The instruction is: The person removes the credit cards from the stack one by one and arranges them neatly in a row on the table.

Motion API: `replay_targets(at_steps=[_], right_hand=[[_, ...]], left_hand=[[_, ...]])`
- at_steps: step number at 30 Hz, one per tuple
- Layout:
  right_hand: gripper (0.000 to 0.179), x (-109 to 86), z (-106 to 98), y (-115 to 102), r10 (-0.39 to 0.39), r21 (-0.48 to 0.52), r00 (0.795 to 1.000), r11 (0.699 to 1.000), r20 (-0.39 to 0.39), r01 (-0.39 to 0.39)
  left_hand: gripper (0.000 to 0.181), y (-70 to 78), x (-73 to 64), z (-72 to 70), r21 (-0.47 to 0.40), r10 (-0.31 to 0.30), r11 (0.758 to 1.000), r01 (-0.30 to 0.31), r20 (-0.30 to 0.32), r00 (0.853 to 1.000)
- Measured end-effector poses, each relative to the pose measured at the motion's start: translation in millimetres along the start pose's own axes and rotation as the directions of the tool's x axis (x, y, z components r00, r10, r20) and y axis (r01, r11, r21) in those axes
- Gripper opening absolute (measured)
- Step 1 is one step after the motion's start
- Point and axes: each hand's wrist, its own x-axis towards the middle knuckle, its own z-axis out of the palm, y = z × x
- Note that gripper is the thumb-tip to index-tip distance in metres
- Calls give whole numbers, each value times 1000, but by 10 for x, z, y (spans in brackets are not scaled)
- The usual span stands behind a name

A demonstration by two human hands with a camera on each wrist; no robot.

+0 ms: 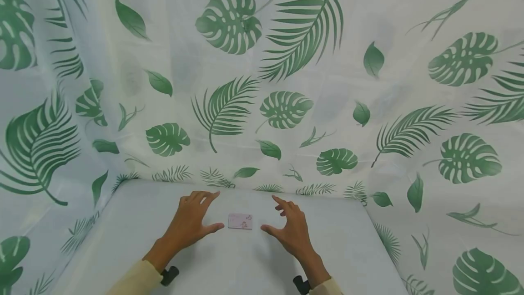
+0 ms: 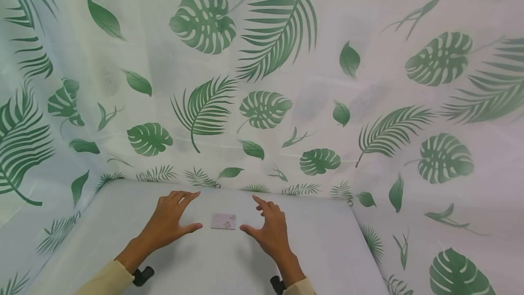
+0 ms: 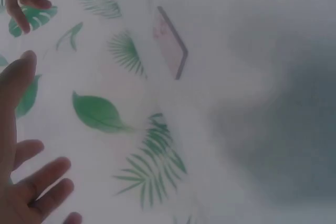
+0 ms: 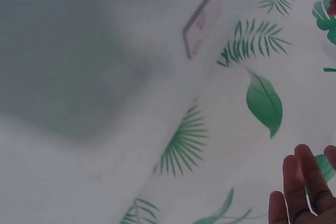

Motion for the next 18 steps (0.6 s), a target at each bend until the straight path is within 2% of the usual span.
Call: replay_targets(at_steps=[6, 13, 18], right_hand=[[86, -2, 194, 76, 25, 87, 1000, 996, 6, -25], [81, 0, 377, 162, 107, 141, 991, 983, 87, -118], [80, 49, 500, 199, 138, 162, 979, 973, 153, -162]], left_hand=[[84, -34, 21, 181, -95, -30, 995, 26, -34, 999], [79, -52, 20, 378, -180, -90, 979, 90, 12, 996], [76, -81, 35, 521, -214, -97, 972, 94, -5, 995]])
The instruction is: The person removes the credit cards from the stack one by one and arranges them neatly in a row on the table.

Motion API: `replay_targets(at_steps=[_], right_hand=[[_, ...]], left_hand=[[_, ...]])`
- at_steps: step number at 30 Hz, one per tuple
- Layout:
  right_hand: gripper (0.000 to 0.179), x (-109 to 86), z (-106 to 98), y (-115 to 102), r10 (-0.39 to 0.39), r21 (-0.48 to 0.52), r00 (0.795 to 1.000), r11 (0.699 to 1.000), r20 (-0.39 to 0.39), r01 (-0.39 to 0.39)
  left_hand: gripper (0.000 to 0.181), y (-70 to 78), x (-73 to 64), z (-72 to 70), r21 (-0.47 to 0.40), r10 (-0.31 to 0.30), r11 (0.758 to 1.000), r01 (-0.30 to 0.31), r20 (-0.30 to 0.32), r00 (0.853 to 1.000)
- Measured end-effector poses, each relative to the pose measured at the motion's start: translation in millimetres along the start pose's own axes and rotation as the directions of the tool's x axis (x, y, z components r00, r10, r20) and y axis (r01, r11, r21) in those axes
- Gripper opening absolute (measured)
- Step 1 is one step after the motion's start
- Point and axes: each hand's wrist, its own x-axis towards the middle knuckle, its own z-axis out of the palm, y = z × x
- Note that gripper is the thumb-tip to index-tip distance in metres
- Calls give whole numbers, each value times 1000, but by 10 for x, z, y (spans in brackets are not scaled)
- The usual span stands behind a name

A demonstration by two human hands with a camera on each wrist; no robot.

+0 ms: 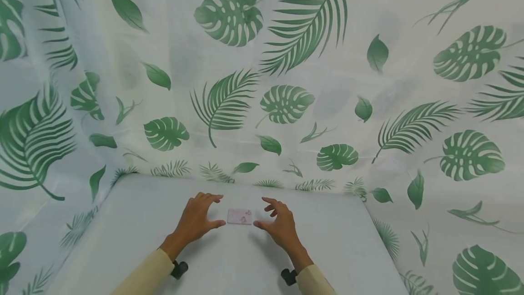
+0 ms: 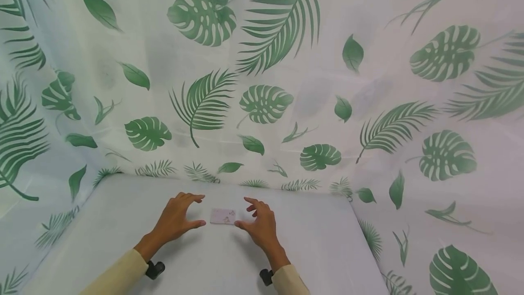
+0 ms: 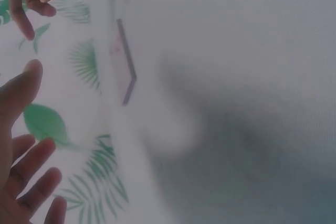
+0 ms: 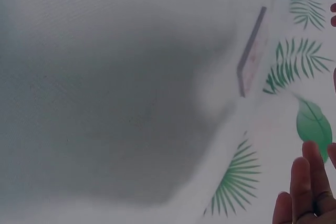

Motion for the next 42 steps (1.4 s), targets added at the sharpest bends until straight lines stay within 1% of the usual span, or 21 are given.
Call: replay_targets(at_steps=[3, 7, 14, 21, 25, 27, 31, 34, 36, 38, 42], right_hand=[[79, 76, 56, 2, 30, 24, 999, 999, 41, -31], [76, 161, 131, 4, 76, 49, 993, 996, 87, -81], [73, 258, 268, 79, 113, 38, 986, 992, 124, -119], [71, 319, 400, 150, 134, 21, 975, 990, 179, -140], [67, 325, 454, 175, 148, 10, 969, 988, 196, -153], [65, 323, 475, 187, 141, -7, 969, 990, 202, -143], [62, 309, 492, 193, 144, -18, 967, 989, 212, -144], [61, 308, 498, 188, 134, -32, 968, 991, 214, -130], [60, 316, 503, 181, 126, -52, 968, 992, 218, -117], [58, 326, 510, 174, 116, -71, 968, 992, 221, -102], [52, 343, 525, 167, 126, -90, 965, 990, 230, -108]], left_hand=[[74, -44, 38, 74, -12, -8, 1000, 8, 2, 1000], [71, -122, 89, 205, -30, -31, 999, 32, 31, 999], [68, -190, 127, 395, -57, -33, 998, 35, 27, 999], [62, -245, 172, 558, -35, -70, 997, 73, 72, 995], [60, -247, 195, 620, -29, -83, 996, 86, 93, 992], [59, -245, 203, 646, -25, -83, 996, 86, 107, 991], [57, -233, 208, 688, -11, -57, 998, 59, 135, 989], [56, -223, 214, 705, 3, -38, 999, 38, 141, 989], [54, -215, 221, 712, 10, -28, 1000, 27, 130, 991], [53, -210, 229, 715, 9, -25, 1000, 24, 131, 991], [51, -205, 243, 731, 7, -29, 1000, 28, 149, 988]])
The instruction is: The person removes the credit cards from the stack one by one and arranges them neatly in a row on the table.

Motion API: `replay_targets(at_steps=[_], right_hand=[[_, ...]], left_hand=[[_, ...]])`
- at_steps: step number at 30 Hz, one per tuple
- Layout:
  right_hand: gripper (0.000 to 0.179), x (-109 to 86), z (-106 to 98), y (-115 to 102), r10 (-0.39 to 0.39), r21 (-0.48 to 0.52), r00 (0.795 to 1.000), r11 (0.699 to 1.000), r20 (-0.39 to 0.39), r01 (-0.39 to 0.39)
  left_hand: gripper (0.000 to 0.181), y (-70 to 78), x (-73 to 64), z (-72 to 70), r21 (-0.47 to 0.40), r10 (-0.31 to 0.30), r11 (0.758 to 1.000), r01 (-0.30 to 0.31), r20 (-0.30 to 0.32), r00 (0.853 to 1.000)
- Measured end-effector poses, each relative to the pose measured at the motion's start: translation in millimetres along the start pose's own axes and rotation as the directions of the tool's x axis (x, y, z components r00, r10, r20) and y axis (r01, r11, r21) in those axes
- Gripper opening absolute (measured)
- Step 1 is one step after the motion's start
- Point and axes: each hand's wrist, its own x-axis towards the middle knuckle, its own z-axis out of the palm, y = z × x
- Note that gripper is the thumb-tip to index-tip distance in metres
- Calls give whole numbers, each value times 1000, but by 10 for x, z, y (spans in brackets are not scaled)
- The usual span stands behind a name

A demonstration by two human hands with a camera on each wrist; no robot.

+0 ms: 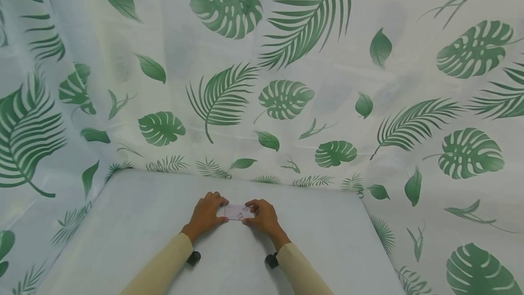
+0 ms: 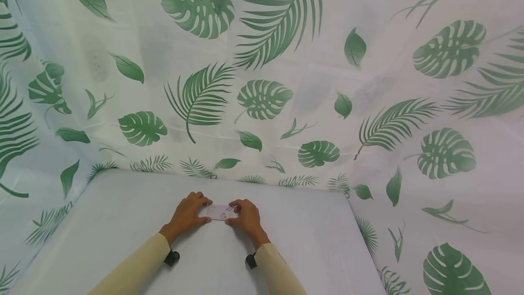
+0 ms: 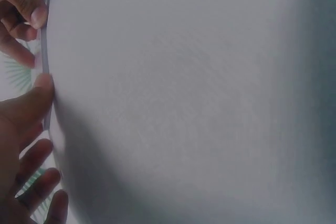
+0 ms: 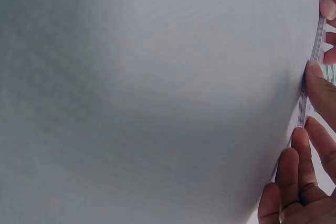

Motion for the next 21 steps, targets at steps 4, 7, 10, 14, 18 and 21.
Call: replay_targets(at_steps=[4, 7, 10, 14, 18, 21], right_hand=[[50, 7, 10, 6, 1, 11, 1000, 1000, 9, -1], [50, 8, 8, 12, -6, 36, 1000, 999, 13, 5], [50, 6, -4, 9, -14, 59, 1000, 998, 6, 14], [52, -2, -32, -12, -54, 64, 998, 996, -19, 55], [52, -18, -56, -47, -58, 58, 998, 997, -28, 59], [51, -28, -67, -78, -41, 57, 999, 997, -27, 42]], left_hand=[[48, 0, 6, 8, -7, -10, 1000, 10, 11, 1000], [47, 13, -2, -5, -12, -11, 1000, 11, 4, 1000], [47, 36, -9, -37, -18, -11, 1000, 11, -5, 1000], [49, 59, -5, -86, -39, -16, 999, 16, -14, 1000], [50, 73, -4, -138, -45, -25, 999, 24, -12, 1000], [51, 78, -10, -183, -38, -35, 999, 35, 0, 999]])
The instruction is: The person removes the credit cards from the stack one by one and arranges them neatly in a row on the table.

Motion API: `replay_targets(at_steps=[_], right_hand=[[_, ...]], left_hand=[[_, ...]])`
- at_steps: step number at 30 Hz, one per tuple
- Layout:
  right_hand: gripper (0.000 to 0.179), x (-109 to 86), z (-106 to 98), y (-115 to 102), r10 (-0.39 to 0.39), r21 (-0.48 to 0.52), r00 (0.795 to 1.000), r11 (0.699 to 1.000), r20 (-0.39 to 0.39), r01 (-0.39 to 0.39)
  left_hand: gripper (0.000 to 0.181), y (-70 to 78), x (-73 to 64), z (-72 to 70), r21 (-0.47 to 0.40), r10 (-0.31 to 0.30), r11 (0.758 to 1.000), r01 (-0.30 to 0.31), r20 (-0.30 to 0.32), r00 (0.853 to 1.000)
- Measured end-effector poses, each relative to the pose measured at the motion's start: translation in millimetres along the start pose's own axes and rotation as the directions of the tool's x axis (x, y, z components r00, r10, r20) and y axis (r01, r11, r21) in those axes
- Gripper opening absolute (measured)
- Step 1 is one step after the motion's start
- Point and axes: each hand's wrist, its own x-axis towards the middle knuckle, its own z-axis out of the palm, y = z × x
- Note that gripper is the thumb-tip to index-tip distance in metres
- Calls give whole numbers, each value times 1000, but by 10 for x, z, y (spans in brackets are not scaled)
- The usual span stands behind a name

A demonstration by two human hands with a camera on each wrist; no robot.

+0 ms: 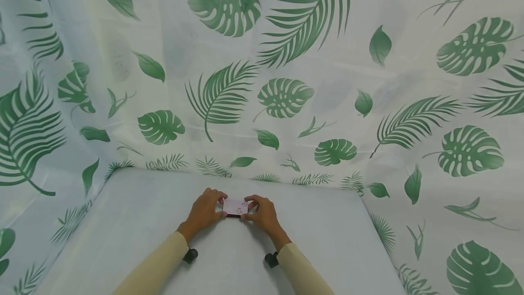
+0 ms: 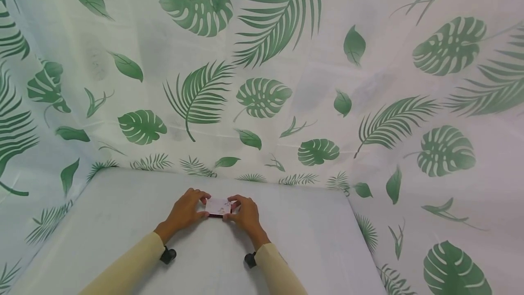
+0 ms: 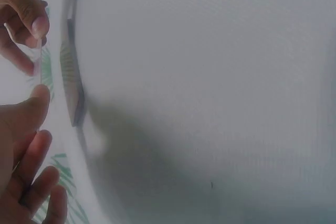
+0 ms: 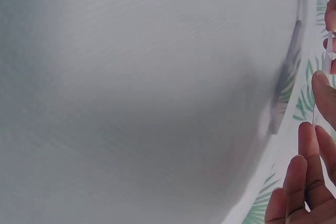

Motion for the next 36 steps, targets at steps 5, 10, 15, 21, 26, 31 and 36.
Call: replay_targets(at_steps=[5, 10, 15, 21, 26, 31, 36], right_hand=[[51, -21, -14, -62, 0, 15, 1000, 1000, -2, 0], [51, -50, -16, -141, -39, 22, 999, 999, -11, 39], [51, -87, -1, -223, -56, 45, 998, 997, -13, 56], [51, -149, 48, -312, -29, 73, 1000, 997, 3, 29], [51, -194, 105, -364, -8, 78, 1000, 997, 5, 8], [51, -232, 159, -405, -11, 98, 1000, 995, 6, 11], [52, -259, 225, -440, -10, 95, 1000, 995, 3, 9]], left_hand=[[55, 12, -25, -71, 5, -16, 1000, 16, 0, 1000], [56, -6, -81, -141, 9, -9, 1000, 9, -22, 1000], [55, -19, -146, -221, 16, -15, 1000, 15, -29, 999], [54, -27, -257, -315, 26, -16, 1000, 17, -44, 999], [54, -50, -342, -375, 25, -15, 1000, 16, -49, 999], [56, -76, -414, -423, 39, -32, 999, 33, -31, 999], [56, -116, -479, -447, 44, -30, 999, 31, -34, 999]])
